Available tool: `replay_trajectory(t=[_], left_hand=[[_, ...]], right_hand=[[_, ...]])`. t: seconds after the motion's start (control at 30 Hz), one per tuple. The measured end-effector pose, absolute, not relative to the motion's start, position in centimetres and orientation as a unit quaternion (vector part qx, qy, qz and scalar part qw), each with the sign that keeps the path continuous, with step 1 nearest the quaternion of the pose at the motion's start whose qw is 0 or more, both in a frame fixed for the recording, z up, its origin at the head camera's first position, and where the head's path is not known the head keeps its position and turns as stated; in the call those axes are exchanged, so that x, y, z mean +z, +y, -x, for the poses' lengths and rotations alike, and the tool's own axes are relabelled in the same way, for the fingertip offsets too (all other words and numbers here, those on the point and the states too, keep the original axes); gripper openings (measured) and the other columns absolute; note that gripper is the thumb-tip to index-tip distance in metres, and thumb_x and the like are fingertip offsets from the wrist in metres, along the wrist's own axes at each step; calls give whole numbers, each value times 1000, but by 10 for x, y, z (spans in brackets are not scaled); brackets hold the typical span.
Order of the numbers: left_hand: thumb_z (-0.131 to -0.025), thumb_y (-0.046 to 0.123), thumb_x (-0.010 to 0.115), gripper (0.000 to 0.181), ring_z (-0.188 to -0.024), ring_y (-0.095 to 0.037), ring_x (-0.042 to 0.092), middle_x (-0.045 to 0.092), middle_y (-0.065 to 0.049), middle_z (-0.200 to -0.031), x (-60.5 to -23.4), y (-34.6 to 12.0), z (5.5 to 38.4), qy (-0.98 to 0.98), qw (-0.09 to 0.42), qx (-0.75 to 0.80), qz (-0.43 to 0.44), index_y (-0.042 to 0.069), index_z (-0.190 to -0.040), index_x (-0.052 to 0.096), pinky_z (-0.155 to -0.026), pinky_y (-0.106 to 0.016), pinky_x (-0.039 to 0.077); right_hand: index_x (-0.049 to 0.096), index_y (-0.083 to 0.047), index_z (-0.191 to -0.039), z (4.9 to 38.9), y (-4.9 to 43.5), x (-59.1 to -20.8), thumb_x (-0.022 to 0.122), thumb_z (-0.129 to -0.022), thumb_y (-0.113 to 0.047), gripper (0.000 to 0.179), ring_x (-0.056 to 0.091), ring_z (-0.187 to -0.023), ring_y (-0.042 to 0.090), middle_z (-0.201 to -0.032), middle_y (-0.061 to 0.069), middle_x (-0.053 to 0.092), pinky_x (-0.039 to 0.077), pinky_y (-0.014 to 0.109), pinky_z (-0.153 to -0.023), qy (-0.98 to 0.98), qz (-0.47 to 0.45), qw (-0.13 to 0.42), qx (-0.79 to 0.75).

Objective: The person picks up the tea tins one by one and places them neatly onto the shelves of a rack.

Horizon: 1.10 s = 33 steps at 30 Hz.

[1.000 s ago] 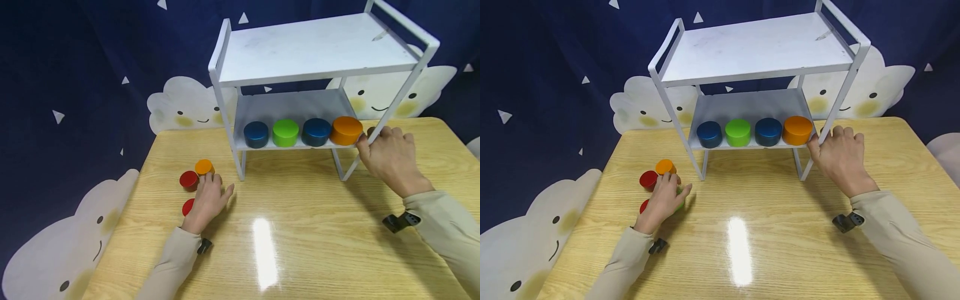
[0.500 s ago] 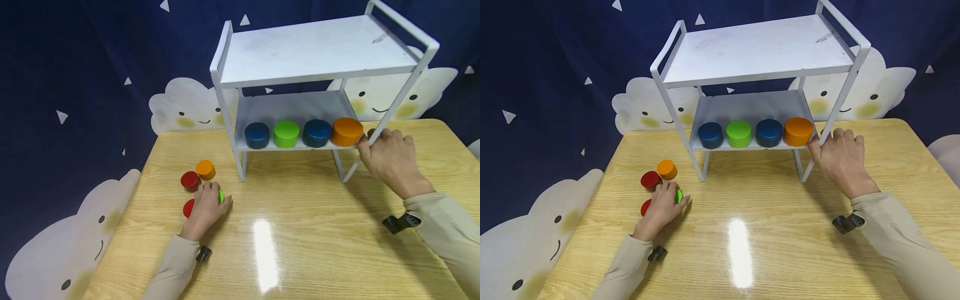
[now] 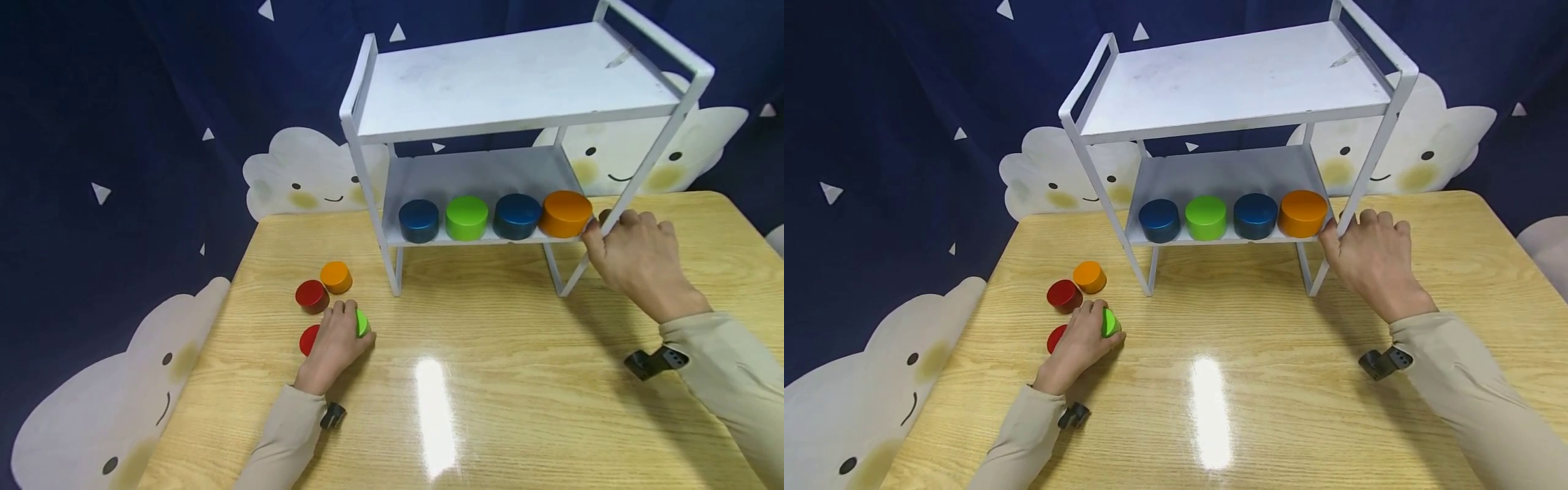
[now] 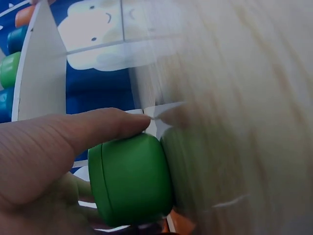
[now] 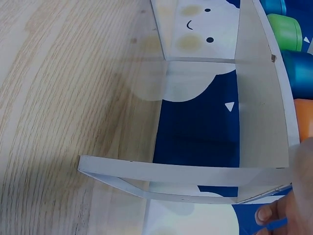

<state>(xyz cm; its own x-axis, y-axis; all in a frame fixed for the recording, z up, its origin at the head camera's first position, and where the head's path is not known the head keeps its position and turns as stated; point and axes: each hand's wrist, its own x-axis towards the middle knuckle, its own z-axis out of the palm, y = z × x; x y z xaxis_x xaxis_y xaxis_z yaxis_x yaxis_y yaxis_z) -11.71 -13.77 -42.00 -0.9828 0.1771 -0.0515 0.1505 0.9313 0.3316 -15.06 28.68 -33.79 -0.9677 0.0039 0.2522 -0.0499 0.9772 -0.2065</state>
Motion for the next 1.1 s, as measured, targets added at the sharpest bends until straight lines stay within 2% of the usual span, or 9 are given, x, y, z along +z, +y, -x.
replay_trajectory(t=[0.23, 0.37, 0.6, 0.97, 1.1], left_hand=[[-74, 22, 84, 55, -77, -26, 48, 49, -12, -85, -419, -136, 119, 974, 48, 216, -57, -4, -105, 46, -64, -31, 45], [-73, 20, 85, 52, -71, -22, 48, 49, -10, -79, -418, -137, 120, 968, 34, 239, -62, -3, -101, 48, -59, -27, 44], [-70, 14, 87, 52, -73, -23, 50, 54, -14, -84, -417, -135, 120, 960, -32, 262, -95, -7, -102, 52, -61, -28, 47], [-66, 10, 88, 59, -78, -27, 56, 60, -18, -90, -408, -130, 120, 957, -36, 269, -101, -9, -109, 53, -67, -33, 53], [-66, 9, 88, 55, -79, -27, 57, 61, -17, -91, -403, -129, 120, 950, -47, 285, -116, -7, -107, 56, -68, -34, 54]], right_hand=[[49, -6, -70, 151, 286, -337, 19, -102, -38, 54, 45, -64, 42, -68, 19, 47, 29, 48, -54, -986, -10, 122, 112], [51, -6, -69, 152, 287, -338, 20, -101, -37, 54, 46, -65, 43, -67, 19, 48, 29, 48, -53, -985, -11, 126, 117], [50, -6, -72, 153, 287, -339, 20, -101, -37, 52, 46, -66, 44, -70, 19, 49, 29, 48, -53, -984, -13, 127, 126], [49, -6, -72, 153, 286, -339, 19, -101, -37, 51, 45, -65, 42, -70, 18, 49, 30, 48, -55, -985, -6, 120, 125], [49, -6, -73, 153, 286, -339, 19, -101, -37, 51, 46, -66, 43, -70, 18, 48, 29, 48, -55, -984, -6, 121, 132]])
